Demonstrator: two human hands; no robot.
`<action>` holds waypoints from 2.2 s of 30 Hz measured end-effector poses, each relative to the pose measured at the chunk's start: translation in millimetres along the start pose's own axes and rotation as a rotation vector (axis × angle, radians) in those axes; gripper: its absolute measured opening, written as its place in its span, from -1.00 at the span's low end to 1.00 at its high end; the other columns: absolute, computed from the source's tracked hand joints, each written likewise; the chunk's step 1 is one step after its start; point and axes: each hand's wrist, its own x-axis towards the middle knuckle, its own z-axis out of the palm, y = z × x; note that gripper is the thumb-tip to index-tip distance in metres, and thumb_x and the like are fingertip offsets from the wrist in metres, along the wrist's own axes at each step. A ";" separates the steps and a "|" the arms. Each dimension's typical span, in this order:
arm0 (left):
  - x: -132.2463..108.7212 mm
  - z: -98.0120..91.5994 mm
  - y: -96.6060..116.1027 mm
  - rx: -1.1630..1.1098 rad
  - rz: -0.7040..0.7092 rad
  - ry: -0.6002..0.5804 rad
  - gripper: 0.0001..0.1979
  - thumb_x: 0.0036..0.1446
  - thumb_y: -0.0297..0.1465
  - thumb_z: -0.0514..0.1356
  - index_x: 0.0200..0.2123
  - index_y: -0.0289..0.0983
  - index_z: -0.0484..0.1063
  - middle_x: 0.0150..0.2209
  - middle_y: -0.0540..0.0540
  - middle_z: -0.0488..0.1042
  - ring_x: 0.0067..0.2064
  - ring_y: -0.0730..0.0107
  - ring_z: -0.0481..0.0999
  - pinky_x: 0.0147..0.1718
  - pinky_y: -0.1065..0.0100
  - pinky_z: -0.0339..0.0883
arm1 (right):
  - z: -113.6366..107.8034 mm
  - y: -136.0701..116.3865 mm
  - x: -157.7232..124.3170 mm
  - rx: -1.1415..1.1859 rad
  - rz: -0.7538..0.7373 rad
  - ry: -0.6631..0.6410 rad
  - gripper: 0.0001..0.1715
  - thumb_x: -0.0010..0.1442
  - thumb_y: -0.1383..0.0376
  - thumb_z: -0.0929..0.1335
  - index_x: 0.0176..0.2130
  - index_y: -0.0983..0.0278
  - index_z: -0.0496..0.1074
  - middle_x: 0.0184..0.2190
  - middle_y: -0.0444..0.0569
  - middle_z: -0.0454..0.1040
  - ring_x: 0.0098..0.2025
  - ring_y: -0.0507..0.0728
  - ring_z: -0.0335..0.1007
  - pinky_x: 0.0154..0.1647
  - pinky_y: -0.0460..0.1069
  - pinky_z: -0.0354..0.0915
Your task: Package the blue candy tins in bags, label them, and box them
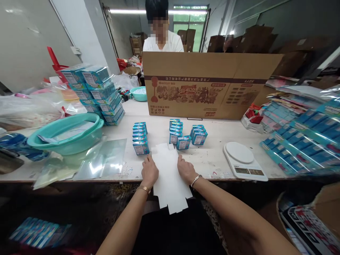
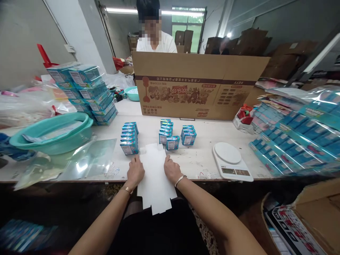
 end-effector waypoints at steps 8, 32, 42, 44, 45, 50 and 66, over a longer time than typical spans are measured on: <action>-4.3 1.0 -9.7 -0.176 -0.044 0.055 -0.47 0.24 -0.49 0.01 0.27 -0.49 0.14 0.13 -0.46 0.36 0.17 0.00 0.41 0.09 0.14 0.34 | -0.5 4.7 -10.8 -0.008 0.012 0.094 -0.35 0.37 0.37 0.15 0.37 0.44 -0.05 0.01 0.34 0.41 -0.05 0.28 0.48 -0.15 0.09 0.41; -52.4 -76.2 -47.7 -1.379 -0.346 0.080 -0.43 -0.02 -0.01 0.33 -0.09 -0.33 0.51 -0.21 -0.25 0.65 -0.11 0.00 0.64 -0.19 0.17 0.54 | -43.1 -3.1 -32.0 1.740 -0.105 0.386 -0.51 0.11 0.00 0.45 -0.08 0.18 0.32 -0.17 0.02 0.57 -0.12 0.22 0.53 -0.15 0.04 0.44; 23.5 -151.0 -131.1 -1.214 -0.549 0.179 -0.68 0.20 -0.30 0.23 -0.03 -0.35 0.43 -0.35 -0.20 0.63 -0.43 0.20 0.62 -0.40 0.22 0.55 | -49.6 -14.6 16.1 1.861 -0.026 0.125 -0.38 -0.11 -0.01 0.54 -0.13 0.24 0.41 -0.26 0.04 0.63 -0.25 0.28 0.59 -0.27 0.11 0.50; 44.5 -162.0 -156.0 -0.995 -0.525 0.177 -0.73 0.17 -0.33 0.24 -0.09 -0.35 0.44 -0.34 -0.20 0.63 -0.42 0.20 0.62 -0.39 0.23 0.54 | -40.9 -2.8 15.9 1.825 0.009 0.049 -0.39 -0.10 -0.03 0.54 -0.14 0.24 0.43 -0.27 0.05 0.64 -0.28 0.28 0.60 -0.30 0.12 0.50; 54.9 -166.1 -166.6 -0.876 -0.520 0.166 -0.77 0.14 -0.35 0.25 -0.15 -0.34 0.45 -0.34 -0.21 0.63 -0.40 0.18 0.62 -0.39 0.22 0.53 | -35.3 2.3 15.0 1.813 0.025 0.011 -0.39 -0.10 -0.03 0.54 -0.15 0.24 0.44 -0.28 0.05 0.64 -0.29 0.28 0.60 -0.31 0.12 0.50; 95.8 -176.7 -195.9 -0.508 -0.529 0.160 -0.92 -0.07 -0.49 0.29 -0.49 -0.32 0.41 -0.39 -0.29 0.57 -0.11 -0.26 0.58 -0.19 0.04 0.47 | -4.8 11.8 4.9 1.742 0.048 -0.116 -0.37 -0.11 -0.06 0.53 -0.16 0.26 0.45 -0.32 0.06 0.63 -0.33 0.29 0.60 -0.34 0.14 0.49; -8.3 -34.4 -53.8 -1.336 -0.139 -0.358 -0.12 -0.07 -0.18 0.39 0.31 -0.19 0.19 0.30 -0.24 0.29 0.32 -0.04 0.23 0.17 0.15 0.26 | 4.3 36.1 -41.0 1.801 0.048 -0.251 -0.41 -0.07 0.16 0.50 -0.03 0.28 0.44 -0.17 0.05 0.61 -0.21 0.27 0.56 -0.25 0.08 0.42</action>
